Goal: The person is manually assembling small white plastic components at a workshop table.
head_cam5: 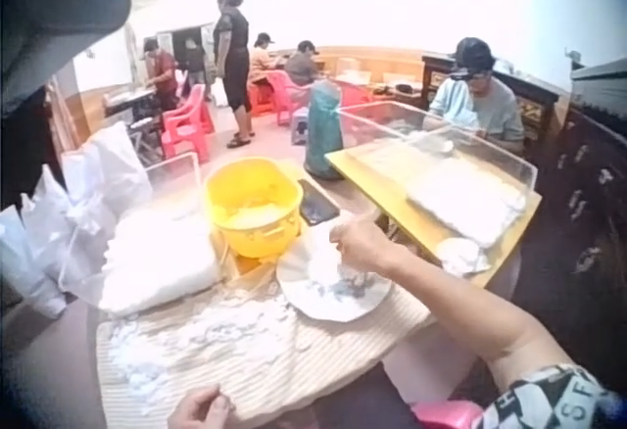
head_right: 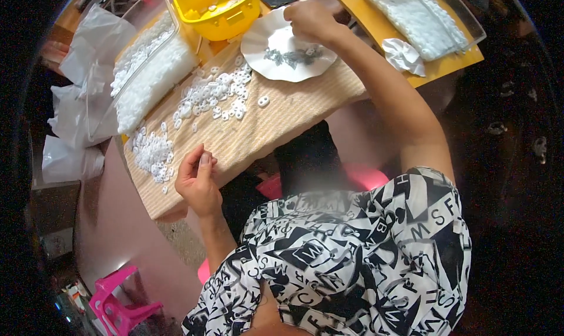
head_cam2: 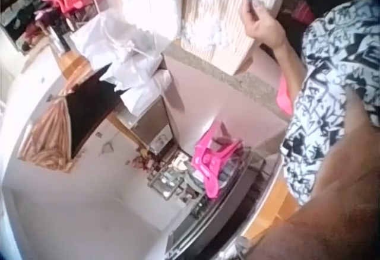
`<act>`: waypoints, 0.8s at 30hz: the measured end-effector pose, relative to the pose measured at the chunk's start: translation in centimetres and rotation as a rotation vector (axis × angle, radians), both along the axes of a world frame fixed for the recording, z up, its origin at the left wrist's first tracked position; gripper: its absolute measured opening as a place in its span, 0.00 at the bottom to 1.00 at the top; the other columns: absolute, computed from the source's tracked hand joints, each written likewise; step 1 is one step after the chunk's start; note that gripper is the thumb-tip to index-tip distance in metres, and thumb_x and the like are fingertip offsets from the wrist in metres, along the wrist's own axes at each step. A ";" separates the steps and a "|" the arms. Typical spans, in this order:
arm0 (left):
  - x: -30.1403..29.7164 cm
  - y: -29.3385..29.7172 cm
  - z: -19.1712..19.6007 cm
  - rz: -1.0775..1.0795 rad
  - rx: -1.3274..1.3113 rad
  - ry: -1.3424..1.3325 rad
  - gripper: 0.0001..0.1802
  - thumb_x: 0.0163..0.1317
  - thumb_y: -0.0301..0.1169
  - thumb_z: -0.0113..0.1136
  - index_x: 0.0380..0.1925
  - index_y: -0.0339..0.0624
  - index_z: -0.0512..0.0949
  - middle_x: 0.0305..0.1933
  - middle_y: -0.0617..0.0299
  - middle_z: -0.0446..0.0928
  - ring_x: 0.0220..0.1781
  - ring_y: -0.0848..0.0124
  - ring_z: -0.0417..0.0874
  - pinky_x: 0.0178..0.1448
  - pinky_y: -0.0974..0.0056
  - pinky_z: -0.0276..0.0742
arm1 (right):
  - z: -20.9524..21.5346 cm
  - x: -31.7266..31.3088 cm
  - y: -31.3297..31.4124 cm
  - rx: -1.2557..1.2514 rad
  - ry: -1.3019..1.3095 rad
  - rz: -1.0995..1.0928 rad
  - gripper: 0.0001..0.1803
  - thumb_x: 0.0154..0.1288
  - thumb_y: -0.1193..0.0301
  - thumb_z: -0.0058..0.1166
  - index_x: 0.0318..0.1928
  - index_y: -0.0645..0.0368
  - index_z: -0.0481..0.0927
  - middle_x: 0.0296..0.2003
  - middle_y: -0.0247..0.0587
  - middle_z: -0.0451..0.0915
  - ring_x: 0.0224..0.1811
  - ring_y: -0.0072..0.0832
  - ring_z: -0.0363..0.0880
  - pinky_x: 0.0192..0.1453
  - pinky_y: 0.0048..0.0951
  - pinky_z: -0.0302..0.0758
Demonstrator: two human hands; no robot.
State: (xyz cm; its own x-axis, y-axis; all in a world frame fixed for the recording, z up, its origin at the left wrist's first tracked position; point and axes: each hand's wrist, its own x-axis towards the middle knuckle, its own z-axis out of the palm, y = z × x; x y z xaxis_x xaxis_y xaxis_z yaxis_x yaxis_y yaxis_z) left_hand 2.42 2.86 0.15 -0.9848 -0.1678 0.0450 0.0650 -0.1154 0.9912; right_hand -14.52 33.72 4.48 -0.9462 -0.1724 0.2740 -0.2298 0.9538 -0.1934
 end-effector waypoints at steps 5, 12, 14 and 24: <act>-0.7 -0.5 -0.2 -0.018 -0.096 0.003 0.08 0.52 0.18 0.53 0.34 0.30 0.75 0.32 0.62 0.73 0.31 0.77 0.72 0.38 0.74 0.68 | -1.6 -1.1 -1.5 0.300 -0.005 0.095 0.08 0.46 0.72 0.47 0.28 0.61 0.76 0.24 0.55 0.76 0.31 0.46 0.77 0.34 0.39 0.74; -2.3 -1.9 0.6 0.058 -0.489 0.090 0.07 0.49 0.19 0.56 0.31 0.31 0.76 0.30 0.61 0.73 0.28 0.78 0.70 0.33 0.75 0.67 | -2.5 -0.4 -3.3 0.145 -0.103 -0.039 0.11 0.52 0.73 0.45 0.36 0.61 0.76 0.30 0.53 0.75 0.35 0.44 0.76 0.38 0.37 0.71; -2.9 -1.8 1.0 0.050 -0.554 0.083 0.07 0.49 0.20 0.56 0.31 0.32 0.76 0.30 0.63 0.73 0.28 0.80 0.69 0.33 0.76 0.66 | -2.4 0.2 -3.4 0.216 -0.036 -0.011 0.11 0.52 0.75 0.44 0.36 0.62 0.75 0.30 0.53 0.75 0.36 0.44 0.76 0.39 0.37 0.71; -6.2 -3.2 -0.2 0.114 -0.986 0.263 0.05 0.44 0.23 0.58 0.25 0.37 0.77 0.25 0.55 0.74 0.29 0.61 0.72 0.37 0.61 0.67 | 4.5 10.6 -5.7 -0.787 -0.146 0.167 0.08 0.51 0.78 0.48 0.33 0.63 0.78 0.25 0.38 0.78 0.28 0.24 0.75 0.32 0.24 0.71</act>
